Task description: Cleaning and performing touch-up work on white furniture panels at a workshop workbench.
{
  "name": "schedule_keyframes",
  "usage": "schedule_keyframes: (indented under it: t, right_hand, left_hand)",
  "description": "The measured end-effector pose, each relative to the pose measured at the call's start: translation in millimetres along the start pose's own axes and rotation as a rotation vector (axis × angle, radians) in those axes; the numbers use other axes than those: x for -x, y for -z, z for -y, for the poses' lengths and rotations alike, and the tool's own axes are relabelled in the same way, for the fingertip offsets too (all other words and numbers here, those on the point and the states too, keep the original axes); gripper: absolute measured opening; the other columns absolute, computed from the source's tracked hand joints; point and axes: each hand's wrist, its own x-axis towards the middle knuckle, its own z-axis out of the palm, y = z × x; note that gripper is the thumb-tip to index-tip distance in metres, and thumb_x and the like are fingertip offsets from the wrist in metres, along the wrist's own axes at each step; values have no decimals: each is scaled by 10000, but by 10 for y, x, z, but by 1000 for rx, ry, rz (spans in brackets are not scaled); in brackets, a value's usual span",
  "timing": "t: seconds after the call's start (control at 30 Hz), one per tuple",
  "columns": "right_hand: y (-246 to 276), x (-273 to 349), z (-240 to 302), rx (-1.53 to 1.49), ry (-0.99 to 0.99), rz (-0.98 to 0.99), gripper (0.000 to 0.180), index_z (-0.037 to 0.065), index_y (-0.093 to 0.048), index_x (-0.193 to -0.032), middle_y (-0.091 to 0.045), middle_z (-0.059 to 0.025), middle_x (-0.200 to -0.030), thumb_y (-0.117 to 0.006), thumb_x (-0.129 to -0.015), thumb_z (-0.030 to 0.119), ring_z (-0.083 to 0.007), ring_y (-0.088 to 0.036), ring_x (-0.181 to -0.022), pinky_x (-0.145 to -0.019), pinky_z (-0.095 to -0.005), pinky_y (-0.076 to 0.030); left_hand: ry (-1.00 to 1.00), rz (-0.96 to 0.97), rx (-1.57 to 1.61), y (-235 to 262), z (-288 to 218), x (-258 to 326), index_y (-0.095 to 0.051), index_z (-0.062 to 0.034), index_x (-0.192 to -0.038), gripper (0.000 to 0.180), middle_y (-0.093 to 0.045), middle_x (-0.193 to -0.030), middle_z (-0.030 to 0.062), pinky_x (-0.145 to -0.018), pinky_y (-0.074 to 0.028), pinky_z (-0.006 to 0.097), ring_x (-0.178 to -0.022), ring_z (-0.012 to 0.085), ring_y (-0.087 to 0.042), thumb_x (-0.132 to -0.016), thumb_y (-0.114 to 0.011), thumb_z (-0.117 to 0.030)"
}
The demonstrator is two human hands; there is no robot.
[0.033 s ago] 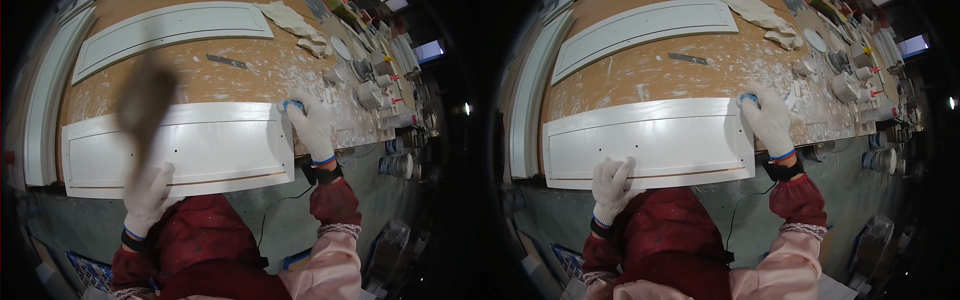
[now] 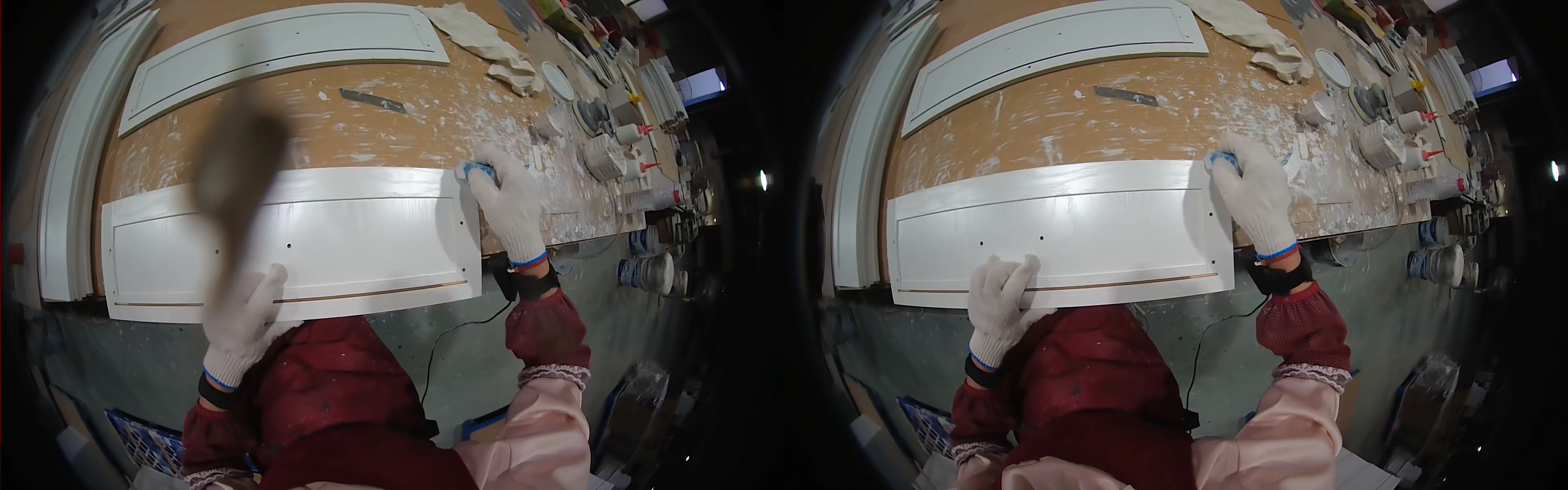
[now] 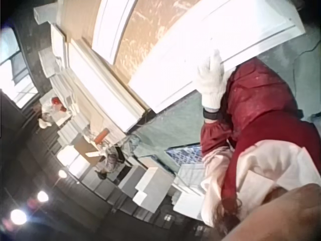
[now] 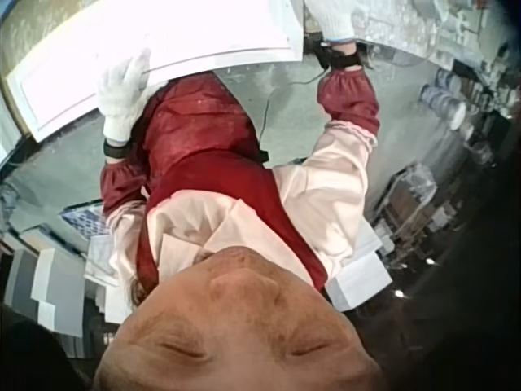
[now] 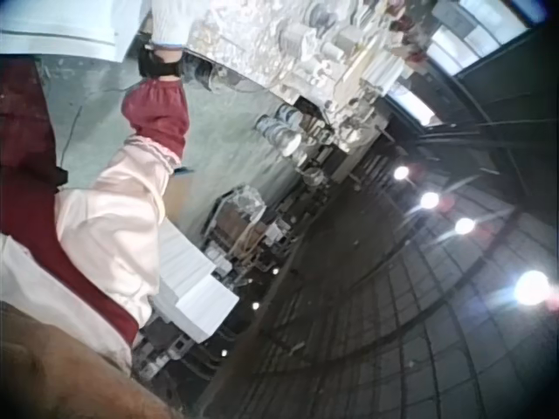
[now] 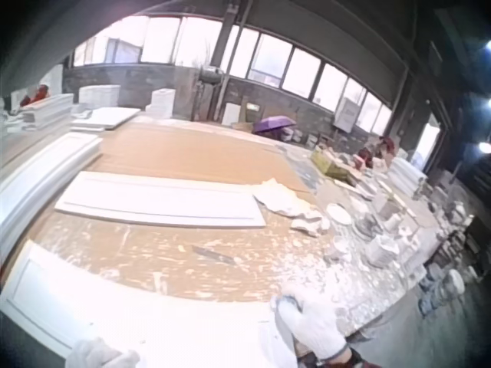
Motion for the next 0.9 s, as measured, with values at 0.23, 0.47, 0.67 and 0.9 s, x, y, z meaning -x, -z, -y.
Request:
schedule_keyframes:
  t: [0.23, 0.47, 0.67, 0.9]
  right_hand:
    - [-136, -72, -63, 34, 89, -116, 290, 34, -651, -1050, -650, -184, -911, -637, -836, 230, -323, -623, -830, -749, -393, -482]
    - [-139, -104, 6, 79, 78, -50, 288, 39, -640, -1067, -646, -187, -908, -618, -844, 221, -333, -620, -840, -742, -393, -480]
    - [-102, -85, -6, 57, 79, -18, 274, 42, -638, -1051, -640, -187, -899, -613, -841, 215, -339, -616, -845, -742, -399, -476]
    - [-72, 43, 22, 50, 24, 20, 274, 34, -636, -1056, -643, -195, -906, -604, -846, 207, -352, -611, -871, -768, -401, -472]
  left_hand:
    - [14, 15, 1, -11, -2, -34, -623, -99, -1161, 654, -562, -898, 44, -844, -447, 431, -876, 288, -543, -732, -649, -592]
    - [2, 10, 5, -9, -6, -27, -622, -98, -1161, 656, -563, -892, 43, -851, -449, 434, -868, 285, -543, -720, -659, -583]
    - [-7, 5, 8, -11, -9, -34, -621, -96, -1160, 659, -563, -888, 42, -856, -450, 436, -861, 283, -542, -711, -668, -575]
    - [-6, 3, 9, -7, -4, -38, -620, -94, -1160, 662, -563, -882, 41, -863, -452, 439, -853, 280, -542, -699, -679, -566]
